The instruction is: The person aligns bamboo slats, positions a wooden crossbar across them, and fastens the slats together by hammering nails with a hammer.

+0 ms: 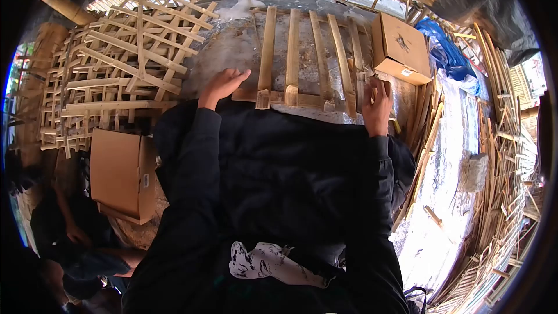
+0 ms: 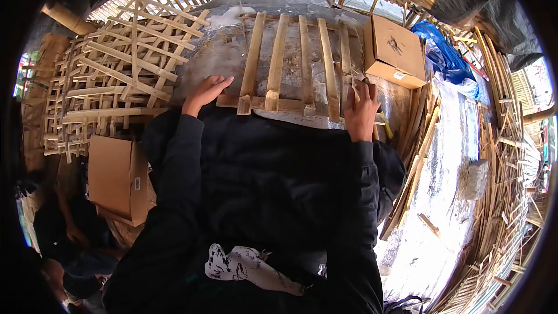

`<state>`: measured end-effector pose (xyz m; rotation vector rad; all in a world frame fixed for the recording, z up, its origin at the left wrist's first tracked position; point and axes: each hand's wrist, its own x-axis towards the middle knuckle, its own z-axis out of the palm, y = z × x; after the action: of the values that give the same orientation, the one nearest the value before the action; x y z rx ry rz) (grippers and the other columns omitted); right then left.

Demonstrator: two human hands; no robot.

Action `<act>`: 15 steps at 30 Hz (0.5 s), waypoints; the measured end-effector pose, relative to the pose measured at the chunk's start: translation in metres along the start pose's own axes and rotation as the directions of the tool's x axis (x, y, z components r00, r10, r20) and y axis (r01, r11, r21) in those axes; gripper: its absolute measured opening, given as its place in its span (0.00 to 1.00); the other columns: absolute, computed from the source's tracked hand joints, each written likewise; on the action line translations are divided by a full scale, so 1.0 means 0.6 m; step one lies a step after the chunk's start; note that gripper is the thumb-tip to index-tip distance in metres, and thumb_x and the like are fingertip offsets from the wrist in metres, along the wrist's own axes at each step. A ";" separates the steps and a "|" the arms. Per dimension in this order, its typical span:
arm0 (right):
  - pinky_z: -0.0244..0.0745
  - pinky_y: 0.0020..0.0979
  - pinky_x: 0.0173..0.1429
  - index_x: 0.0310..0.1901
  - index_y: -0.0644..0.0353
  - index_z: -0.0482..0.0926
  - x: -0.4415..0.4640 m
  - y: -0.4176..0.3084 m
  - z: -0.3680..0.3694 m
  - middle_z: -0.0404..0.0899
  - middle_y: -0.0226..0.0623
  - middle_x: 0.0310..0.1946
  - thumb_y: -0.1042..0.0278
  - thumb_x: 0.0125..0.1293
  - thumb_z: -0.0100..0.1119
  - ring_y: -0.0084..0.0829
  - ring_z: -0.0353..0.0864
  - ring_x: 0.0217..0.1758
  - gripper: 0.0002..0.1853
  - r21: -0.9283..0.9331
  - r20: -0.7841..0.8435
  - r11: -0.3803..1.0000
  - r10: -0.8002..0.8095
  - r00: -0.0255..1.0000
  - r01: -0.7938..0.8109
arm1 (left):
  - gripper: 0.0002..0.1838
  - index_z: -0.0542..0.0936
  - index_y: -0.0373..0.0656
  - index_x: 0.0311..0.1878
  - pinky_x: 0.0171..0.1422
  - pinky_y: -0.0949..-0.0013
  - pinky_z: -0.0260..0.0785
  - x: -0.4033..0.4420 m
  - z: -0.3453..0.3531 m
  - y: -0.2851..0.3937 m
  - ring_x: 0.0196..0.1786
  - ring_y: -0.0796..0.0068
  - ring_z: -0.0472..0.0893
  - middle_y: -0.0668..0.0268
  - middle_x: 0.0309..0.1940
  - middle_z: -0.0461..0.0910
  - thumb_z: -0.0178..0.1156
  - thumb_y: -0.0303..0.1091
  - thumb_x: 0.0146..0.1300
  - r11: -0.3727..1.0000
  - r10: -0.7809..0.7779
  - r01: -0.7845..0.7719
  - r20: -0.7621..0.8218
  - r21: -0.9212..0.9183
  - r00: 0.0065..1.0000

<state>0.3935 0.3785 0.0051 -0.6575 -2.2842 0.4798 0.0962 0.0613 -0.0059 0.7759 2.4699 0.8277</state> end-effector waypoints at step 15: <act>0.58 0.51 0.71 0.63 0.54 0.79 -0.025 -0.122 -0.001 0.77 0.34 0.60 0.57 0.66 0.71 0.39 0.76 0.64 0.26 0.066 0.404 0.954 -0.294 0.866 0.293 | 0.29 0.84 0.32 0.49 0.52 0.61 0.74 -0.008 0.057 0.019 0.44 0.57 0.85 0.49 0.42 0.86 0.61 0.56 0.73 0.996 0.093 -0.091 0.117 -0.021 0.989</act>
<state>0.3800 0.3113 0.0347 -0.2036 -2.7196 0.5072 0.1225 0.0798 -0.0223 0.9129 2.3360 0.8083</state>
